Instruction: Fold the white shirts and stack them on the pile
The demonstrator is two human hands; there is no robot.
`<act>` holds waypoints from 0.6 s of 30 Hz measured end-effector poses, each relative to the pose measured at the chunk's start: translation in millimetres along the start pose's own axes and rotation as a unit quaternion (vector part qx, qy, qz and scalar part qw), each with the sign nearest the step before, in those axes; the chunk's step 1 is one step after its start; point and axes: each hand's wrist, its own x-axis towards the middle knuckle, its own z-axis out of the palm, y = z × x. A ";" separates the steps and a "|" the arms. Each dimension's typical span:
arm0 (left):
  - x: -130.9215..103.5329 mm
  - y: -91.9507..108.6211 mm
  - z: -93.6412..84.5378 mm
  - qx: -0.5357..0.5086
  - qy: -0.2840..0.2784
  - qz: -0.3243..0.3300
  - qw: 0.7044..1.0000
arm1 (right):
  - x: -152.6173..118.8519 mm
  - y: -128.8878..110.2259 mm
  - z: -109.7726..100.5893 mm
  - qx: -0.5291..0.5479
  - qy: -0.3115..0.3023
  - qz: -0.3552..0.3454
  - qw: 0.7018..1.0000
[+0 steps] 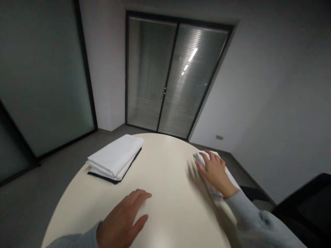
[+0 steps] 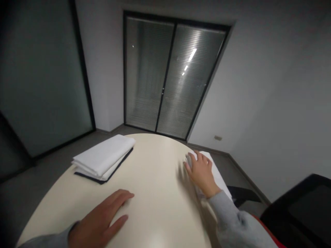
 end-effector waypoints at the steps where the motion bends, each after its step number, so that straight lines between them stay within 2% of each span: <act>1: 3.6 0.9 -5.5 0.039 0.037 0.008 0.999 | -5.7 -26.3 5.5 0.029 0.001 -0.056 0.998; 3: 11.1 -4.3 -20.8 0.135 0.134 0.001 0.982 | -21.9 -79.8 20.2 0.107 -0.022 -0.145 0.983; 5: 17.9 -17.5 -39.4 0.237 0.219 -0.027 0.946 | -39.4 -125.3 35.8 0.168 -0.047 -0.194 0.966; 6: 20.8 -26.1 -48.5 0.283 0.246 -0.044 0.926 | -46.5 -142.0 42.5 0.191 -0.060 -0.208 0.957; 8: 25.8 -44.0 -62.7 0.349 0.259 -0.078 0.897 | -55.6 -161.3 52.1 0.224 -0.085 -0.219 0.946; 12: 30.0 -67.2 -67.9 0.396 0.205 -0.127 0.886 | -59.7 -158.0 55.3 0.254 -0.097 -0.209 0.939; 15: 30.5 -69.4 -64.5 0.425 0.181 -0.127 0.878 | -60.7 -148.1 52.3 0.269 -0.095 -0.219 0.933; 18: 35.6 -68.8 -73.3 0.442 0.169 -0.117 0.873 | -62.6 -145.7 51.8 0.281 -0.090 -0.225 0.929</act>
